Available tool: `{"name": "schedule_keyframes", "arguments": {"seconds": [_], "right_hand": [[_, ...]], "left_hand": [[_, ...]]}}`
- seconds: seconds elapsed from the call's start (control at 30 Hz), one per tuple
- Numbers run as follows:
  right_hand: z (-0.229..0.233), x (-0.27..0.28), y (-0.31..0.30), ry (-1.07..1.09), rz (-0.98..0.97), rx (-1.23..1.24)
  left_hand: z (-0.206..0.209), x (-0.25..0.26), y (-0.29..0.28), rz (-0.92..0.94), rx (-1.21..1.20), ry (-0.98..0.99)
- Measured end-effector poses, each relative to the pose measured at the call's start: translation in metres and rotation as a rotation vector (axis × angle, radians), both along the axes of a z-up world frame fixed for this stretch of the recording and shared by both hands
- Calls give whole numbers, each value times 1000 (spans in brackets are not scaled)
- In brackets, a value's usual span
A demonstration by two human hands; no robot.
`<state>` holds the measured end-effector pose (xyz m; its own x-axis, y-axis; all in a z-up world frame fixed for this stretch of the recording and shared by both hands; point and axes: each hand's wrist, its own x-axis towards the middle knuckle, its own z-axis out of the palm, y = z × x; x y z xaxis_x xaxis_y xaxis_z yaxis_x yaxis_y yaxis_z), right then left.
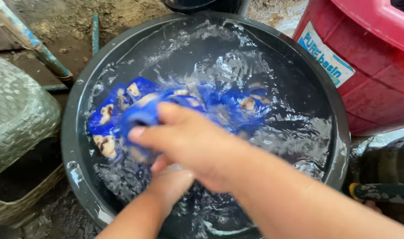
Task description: The person washes garments by hand inside a large water basin, scrubbing, squeezing, and wringing out several items including a blue patterned blanket, a black garment, and pink items, before rinsing them in the basin water.
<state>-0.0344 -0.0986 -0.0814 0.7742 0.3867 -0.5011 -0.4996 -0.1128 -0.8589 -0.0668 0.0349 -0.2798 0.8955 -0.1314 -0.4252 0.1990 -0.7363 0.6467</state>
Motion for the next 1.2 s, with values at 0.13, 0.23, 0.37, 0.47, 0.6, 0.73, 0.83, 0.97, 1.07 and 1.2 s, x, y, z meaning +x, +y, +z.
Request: {"name": "schedule_keyframes", "arguments": {"seconds": [0.13, 0.23, 0.37, 0.47, 0.6, 0.73, 0.83, 0.97, 1.07, 1.2], "right_hand": [[-27, -28, 17, 17, 51, 52], [-83, -2, -17, -97, -196, 6], [-116, 38, -160, -425, -495, -579], [-130, 37, -227, -51, -839, -394], [-151, 11, -215, 252, -837, -298], [-160, -24, -157, 379, -324, -450], [-145, -38, -134, 489, -48, -432], [-110, -44, -106, 204, 738, -886], [-81, -44, -88, 313, 495, -703], [-40, 0, -100, 302, -241, -10]], "left_hand": [[-21, -6, 37, 433, -706, 366], [4, 40, 30, 840, -1270, 467], [82, 105, 53, 1102, -1420, 318], [124, 148, 90, 177, -2258, 275], [134, 159, 91, 858, -1656, -101], [89, 133, 53, 531, -1078, -31], [56, 78, 14, 530, -522, 122], [20, 37, 0, 246, -19, 101], [-27, 20, 7, 247, 47, 95], [-60, 4, -5, 785, -1007, 381]]}}
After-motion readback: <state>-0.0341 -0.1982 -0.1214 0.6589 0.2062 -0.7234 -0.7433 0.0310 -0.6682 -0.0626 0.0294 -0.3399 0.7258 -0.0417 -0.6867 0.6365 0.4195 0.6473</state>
